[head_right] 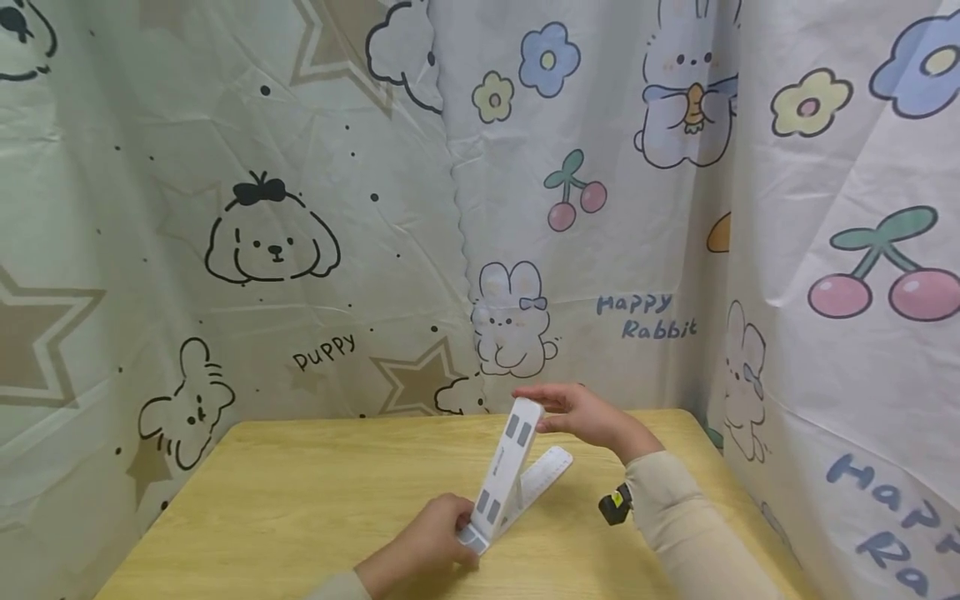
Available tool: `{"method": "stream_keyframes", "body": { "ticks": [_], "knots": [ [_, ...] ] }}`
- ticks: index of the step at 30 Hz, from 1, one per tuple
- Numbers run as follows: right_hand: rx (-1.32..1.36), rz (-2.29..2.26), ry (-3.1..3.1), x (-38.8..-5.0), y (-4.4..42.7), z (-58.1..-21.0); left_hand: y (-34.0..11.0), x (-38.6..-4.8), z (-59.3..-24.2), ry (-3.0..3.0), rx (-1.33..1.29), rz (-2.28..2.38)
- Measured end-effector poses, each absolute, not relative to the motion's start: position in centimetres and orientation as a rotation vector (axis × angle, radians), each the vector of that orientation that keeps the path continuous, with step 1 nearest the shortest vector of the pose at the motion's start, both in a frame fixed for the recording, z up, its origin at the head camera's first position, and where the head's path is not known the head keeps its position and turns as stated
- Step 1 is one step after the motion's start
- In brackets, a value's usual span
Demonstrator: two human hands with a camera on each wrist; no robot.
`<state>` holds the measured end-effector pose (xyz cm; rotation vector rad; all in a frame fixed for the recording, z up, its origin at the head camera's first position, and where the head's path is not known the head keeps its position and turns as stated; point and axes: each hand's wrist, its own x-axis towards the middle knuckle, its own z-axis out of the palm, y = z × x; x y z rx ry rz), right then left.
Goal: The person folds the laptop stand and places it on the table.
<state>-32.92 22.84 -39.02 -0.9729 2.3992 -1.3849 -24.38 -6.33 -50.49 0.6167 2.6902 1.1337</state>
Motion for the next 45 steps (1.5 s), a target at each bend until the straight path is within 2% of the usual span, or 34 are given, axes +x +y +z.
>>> {"method": "stream_keyframes", "body": {
  "ticks": [7, 17, 24, 32, 39, 45],
  "knots": [
    [-0.937, -1.367, 2.529, -32.2, 23.2, -38.9, -6.3, -25.0, -50.4, 2.734, 0.638, 1.004],
    [-0.73, -1.339, 2.706, -29.6, 23.2, -39.0, -6.4, -25.6, -50.0, 2.785, 0.764, 0.789],
    [-0.623, -1.347, 2.763, -28.2, 22.9, -39.0, -6.4, -25.9, -49.3, 2.782, 0.748, 0.704],
    [-0.676, -1.371, 2.771, -27.7, 23.2, -39.6, -5.9, -25.7, -49.2, 2.815, 0.762, 0.644],
    [-0.786, -1.388, 2.722, -28.1, 24.7, -41.1, -4.5, -25.7, -48.3, 2.803, 0.678, 0.866],
    [-0.755, -1.336, 2.751, -28.4, 26.5, -43.5, -2.3, -26.0, -45.2, 2.853, 0.663, 1.068]
  ]
}}
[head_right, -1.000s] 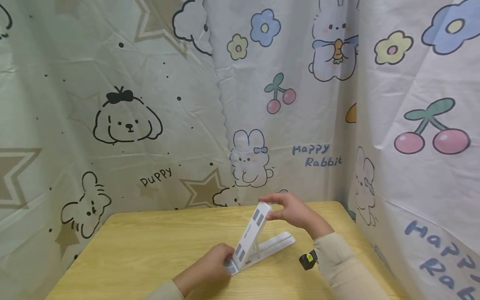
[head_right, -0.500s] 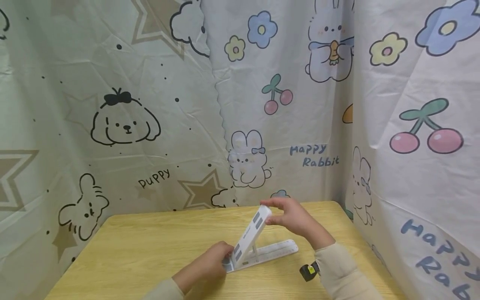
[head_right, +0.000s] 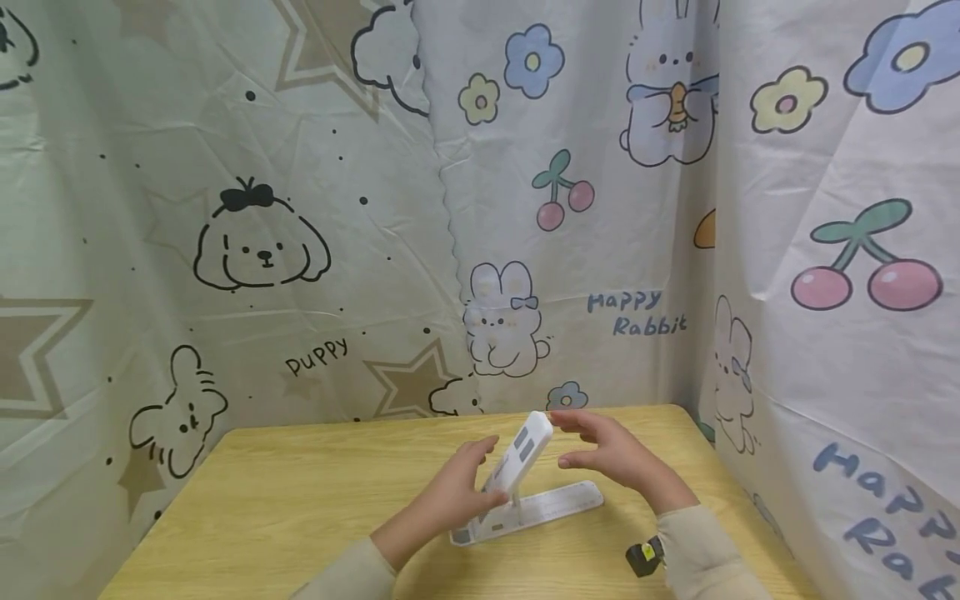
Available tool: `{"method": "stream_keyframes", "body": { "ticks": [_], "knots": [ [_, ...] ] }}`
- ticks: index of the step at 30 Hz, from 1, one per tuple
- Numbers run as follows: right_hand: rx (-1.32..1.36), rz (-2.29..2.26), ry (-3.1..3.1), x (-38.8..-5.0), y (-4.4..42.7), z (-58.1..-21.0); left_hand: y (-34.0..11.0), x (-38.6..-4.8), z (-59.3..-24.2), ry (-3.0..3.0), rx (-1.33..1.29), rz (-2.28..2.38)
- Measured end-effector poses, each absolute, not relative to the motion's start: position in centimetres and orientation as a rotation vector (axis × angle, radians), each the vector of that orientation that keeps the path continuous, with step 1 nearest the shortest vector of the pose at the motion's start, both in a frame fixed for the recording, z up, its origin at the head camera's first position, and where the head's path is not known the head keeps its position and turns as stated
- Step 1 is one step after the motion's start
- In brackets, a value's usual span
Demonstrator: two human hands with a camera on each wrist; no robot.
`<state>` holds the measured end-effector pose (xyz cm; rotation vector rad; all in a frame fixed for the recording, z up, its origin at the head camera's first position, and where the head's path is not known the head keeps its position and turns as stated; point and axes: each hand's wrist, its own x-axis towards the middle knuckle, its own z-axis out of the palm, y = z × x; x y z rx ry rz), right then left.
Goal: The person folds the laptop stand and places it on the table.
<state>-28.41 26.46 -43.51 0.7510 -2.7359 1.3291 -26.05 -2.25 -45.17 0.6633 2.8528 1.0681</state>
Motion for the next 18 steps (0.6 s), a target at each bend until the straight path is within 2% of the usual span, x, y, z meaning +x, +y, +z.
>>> {"method": "stream_keyframes", "body": {
  "ticks": [8, 18],
  "knots": [
    [0.676, 1.357, -2.818, -29.1, 28.7, -48.0, 1.6, -26.7, -41.3, 2.886, 0.708, 1.125],
    [0.697, 1.448, -2.938, -29.6, 28.8, -50.7, 3.7, -26.8, -40.6, 2.874, 0.667, 1.234]
  ]
}}
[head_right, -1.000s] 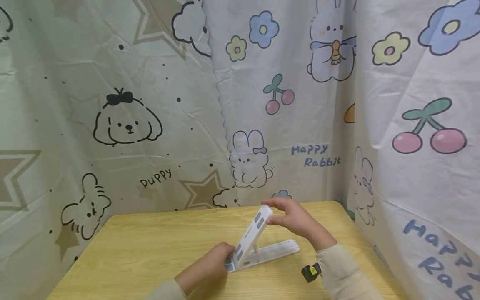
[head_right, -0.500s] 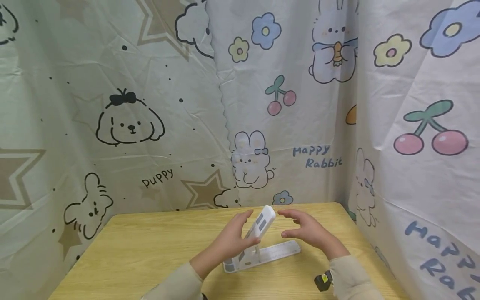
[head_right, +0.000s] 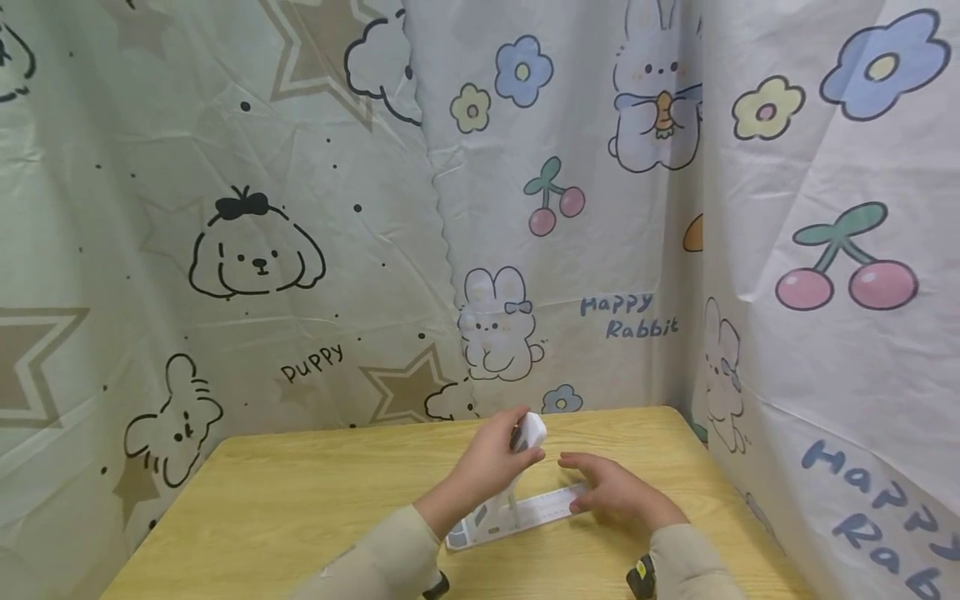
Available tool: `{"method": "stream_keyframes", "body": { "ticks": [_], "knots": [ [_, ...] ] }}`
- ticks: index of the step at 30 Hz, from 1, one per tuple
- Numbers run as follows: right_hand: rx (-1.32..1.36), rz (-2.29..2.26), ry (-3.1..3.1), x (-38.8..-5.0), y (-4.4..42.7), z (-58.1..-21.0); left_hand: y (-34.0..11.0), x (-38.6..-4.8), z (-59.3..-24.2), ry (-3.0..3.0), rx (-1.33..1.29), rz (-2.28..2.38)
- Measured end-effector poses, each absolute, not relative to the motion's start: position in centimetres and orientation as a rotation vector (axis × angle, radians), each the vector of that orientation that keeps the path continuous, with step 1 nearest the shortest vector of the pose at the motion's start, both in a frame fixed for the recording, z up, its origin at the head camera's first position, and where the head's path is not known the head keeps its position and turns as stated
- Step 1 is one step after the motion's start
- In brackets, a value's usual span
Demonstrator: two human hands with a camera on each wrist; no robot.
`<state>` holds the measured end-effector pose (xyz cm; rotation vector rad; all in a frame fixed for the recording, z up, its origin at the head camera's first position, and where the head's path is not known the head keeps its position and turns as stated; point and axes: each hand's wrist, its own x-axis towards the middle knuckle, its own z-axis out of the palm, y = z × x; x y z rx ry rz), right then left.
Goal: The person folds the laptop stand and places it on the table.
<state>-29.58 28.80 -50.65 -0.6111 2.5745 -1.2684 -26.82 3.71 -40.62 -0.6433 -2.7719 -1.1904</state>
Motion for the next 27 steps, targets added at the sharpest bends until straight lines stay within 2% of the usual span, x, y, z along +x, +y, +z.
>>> {"method": "stream_keyframes", "body": {
  "ticks": [9, 20, 27],
  "knots": [
    [-0.556, -1.131, 2.58, -28.9, 28.0, -51.5, 3.6, -26.3, -40.4, -2.761, -0.612, -1.198],
    [-0.638, -1.073, 2.614, -28.9, 28.0, -51.7, 4.1, -26.1, -39.7, -2.787, -0.568, -1.213],
    [-0.608, -1.081, 2.63, -28.8, 28.0, -51.7, 4.2, -27.0, -39.7, -2.785, -0.658, -1.178]
  ]
}}
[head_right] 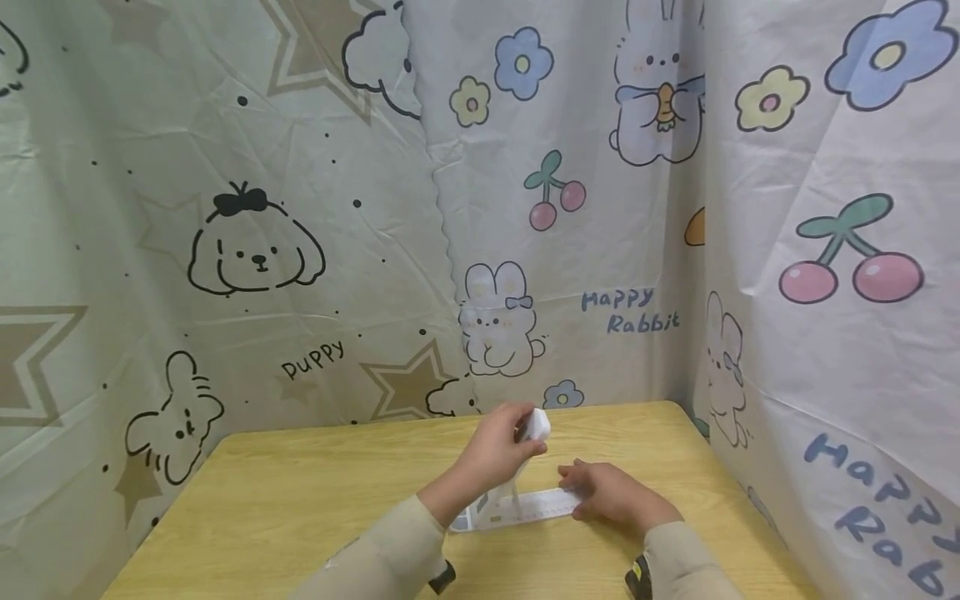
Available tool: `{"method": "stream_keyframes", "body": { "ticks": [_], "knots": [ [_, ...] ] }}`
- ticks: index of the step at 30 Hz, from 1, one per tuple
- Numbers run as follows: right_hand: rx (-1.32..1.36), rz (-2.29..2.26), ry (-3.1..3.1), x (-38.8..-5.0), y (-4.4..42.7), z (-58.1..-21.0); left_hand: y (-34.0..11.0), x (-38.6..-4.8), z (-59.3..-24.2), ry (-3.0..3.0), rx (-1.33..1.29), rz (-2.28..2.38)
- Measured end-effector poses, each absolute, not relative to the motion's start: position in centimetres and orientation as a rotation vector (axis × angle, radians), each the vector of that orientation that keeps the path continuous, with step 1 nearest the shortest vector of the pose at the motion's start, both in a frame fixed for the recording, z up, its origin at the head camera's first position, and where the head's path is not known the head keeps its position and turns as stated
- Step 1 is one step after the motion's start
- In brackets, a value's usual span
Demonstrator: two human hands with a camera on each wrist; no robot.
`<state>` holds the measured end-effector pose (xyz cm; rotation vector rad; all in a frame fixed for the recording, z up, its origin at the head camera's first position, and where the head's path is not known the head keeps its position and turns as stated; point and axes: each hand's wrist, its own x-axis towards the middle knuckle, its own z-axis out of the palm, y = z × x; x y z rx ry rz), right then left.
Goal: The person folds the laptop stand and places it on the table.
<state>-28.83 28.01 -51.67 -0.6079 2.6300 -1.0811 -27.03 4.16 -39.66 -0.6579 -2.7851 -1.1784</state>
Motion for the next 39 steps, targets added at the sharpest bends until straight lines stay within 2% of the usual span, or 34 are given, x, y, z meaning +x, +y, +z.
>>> {"method": "stream_keyframes", "body": {
  "ticks": [9, 20, 31, 39],
  "knots": [
    [-0.621, -1.05, 2.626, -27.8, 28.0, -51.7, 3.4, -28.5, -39.6, -2.772, -0.856, -1.146],
    [-0.669, -1.038, 2.516, -27.3, 29.5, -51.7, 4.0, -27.4, -39.7, -2.751, -0.79, -1.099],
    [-0.624, -0.995, 2.535, -25.3, 27.9, -51.3, 3.3, -27.8, -40.3, -2.758, -0.795, -1.072],
    [-0.63, -1.017, 2.478, -25.7, 29.8, -50.7, 3.5, -27.9, -39.7, -2.702, -0.811, -1.086]
  ]
}}
